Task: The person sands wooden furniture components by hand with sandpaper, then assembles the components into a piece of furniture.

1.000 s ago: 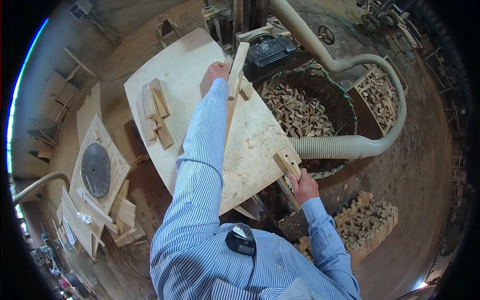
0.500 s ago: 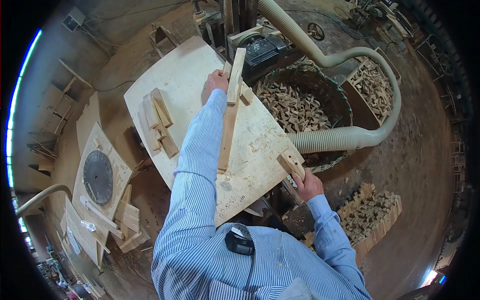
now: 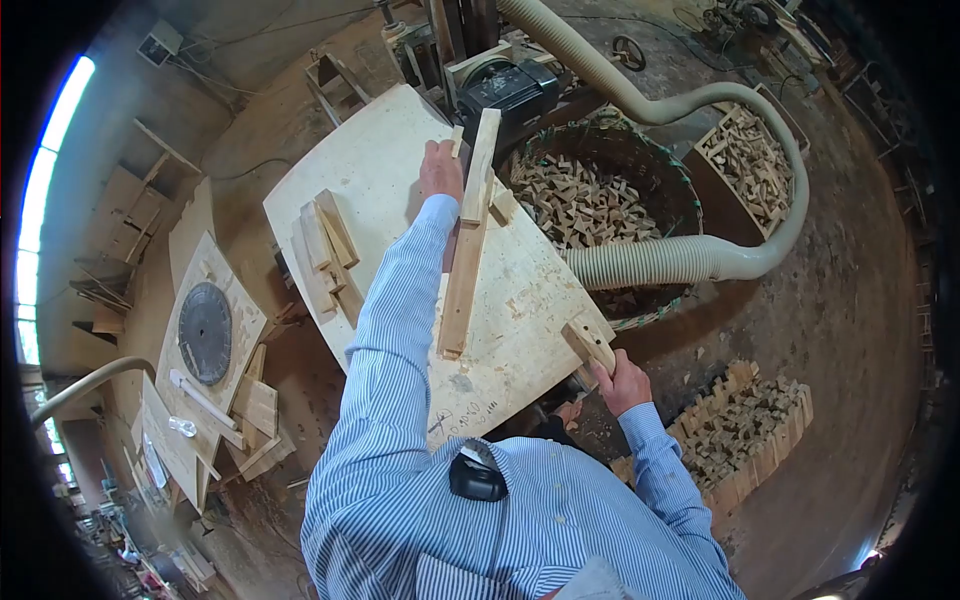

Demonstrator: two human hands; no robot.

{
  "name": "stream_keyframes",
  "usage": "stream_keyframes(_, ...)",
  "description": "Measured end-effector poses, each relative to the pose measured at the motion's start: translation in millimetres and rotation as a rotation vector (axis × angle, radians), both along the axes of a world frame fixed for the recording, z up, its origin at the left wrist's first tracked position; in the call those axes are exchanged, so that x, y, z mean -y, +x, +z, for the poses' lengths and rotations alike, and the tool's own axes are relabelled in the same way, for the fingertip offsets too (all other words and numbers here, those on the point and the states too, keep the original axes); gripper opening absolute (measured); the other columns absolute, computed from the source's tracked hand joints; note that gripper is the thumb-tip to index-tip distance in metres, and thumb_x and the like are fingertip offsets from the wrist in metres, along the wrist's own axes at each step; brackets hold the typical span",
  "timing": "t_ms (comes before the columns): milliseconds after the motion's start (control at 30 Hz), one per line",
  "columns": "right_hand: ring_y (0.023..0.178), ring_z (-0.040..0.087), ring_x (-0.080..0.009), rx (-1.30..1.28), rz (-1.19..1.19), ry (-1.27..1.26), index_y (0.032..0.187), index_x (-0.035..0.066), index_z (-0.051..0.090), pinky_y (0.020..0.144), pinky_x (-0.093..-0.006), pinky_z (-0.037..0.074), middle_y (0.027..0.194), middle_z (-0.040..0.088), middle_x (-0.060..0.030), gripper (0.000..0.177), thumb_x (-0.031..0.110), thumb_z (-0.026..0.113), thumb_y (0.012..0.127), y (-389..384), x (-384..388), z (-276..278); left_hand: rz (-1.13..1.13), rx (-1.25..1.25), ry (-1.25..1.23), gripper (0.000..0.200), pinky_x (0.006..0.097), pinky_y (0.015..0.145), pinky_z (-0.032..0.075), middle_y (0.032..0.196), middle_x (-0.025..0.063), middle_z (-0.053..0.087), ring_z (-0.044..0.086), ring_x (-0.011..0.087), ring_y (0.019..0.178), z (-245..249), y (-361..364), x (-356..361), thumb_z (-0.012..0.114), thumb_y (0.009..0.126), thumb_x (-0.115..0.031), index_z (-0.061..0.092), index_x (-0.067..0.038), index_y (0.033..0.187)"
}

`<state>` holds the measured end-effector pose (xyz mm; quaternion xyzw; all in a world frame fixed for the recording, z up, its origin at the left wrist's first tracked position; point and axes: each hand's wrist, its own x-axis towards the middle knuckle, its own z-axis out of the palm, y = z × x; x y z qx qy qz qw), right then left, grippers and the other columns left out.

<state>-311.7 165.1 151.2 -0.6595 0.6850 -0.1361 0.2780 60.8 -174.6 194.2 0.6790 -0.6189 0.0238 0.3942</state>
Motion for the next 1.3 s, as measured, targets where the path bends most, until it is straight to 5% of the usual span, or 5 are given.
stream_keyframes(233, 0.089, 0.073, -0.0462, -0.006, 0.000, 0.024, 0.106, 0.005, 0.055, 0.076, -0.0548, 0.057, 0.095, 0.073, -0.0264, 0.046, 0.049, 0.064, 0.102, -17.6, -28.0, -2.2, -0.048, -0.170, -0.018, 0.024, 0.0477, 0.095, 0.055, 0.111, 0.0192, 0.070, 0.070, 0.0380, 0.104, -25.6, -4.3, -34.3, 0.072, 0.093, -0.016, 0.075, -0.003, 0.113)
stream_keyframes(500, 0.085, 0.073, -0.0465, -0.002, 0.014, 0.002, 0.108, 0.003, 0.056, 0.073, -0.0544, 0.058, 0.096, 0.074, -0.0274, 0.045, 0.046, 0.065, 0.102, -33.0, -45.8, -7.5, 0.120, -0.785, 0.301, 0.013, 0.0302, 0.060, 0.060, 0.082, 0.0093, 0.077, 0.071, 0.0141, 0.065, -27.4, -27.8, -23.3, 0.081, 0.090, -0.012, 0.079, 0.000, 0.093)
stream_keyframes(933, 0.082, 0.070, -0.0484, 0.014, 0.027, -0.015, 0.106, 0.002, 0.057, 0.071, -0.0564, 0.055, 0.088, 0.071, -0.0276, 0.041, 0.042, 0.065, 0.102, -32.7, -43.7, -17.0, 0.226, -0.806, 0.270, 0.009, 0.0300, 0.063, 0.060, 0.081, 0.0075, 0.078, 0.069, 0.0120, 0.066, -32.2, -28.7, 13.5, 0.082, 0.089, -0.008, 0.080, 0.000, 0.092)
stream_keyframes(1000, 0.082, 0.070, -0.0487, 0.016, 0.030, -0.021, 0.107, 0.002, 0.057, 0.071, -0.0567, 0.055, 0.089, 0.071, -0.0279, 0.041, 0.042, 0.065, 0.102, -30.3, -42.0, -17.1, 0.223, -0.806, 0.277, 0.012, 0.0340, 0.075, 0.062, 0.078, 0.0109, 0.079, 0.076, 0.0175, 0.070, -30.3, -26.9, 14.5, 0.079, 0.087, -0.012, 0.081, -0.001, 0.090)
stream_keyframes(1300, 0.084, 0.070, -0.0496, 0.005, 0.028, -0.001, 0.109, 0.002, 0.056, 0.073, -0.0570, 0.055, 0.091, 0.071, -0.0286, 0.041, 0.042, 0.065, 0.102, -7.9, -13.4, -5.5, 0.246, -0.834, 0.279, 0.008, 0.0298, 0.064, 0.060, 0.081, 0.0071, 0.078, 0.070, 0.0122, 0.065, -22.4, -7.6, 41.7, 0.082, 0.087, -0.008, 0.081, -0.002, 0.092)
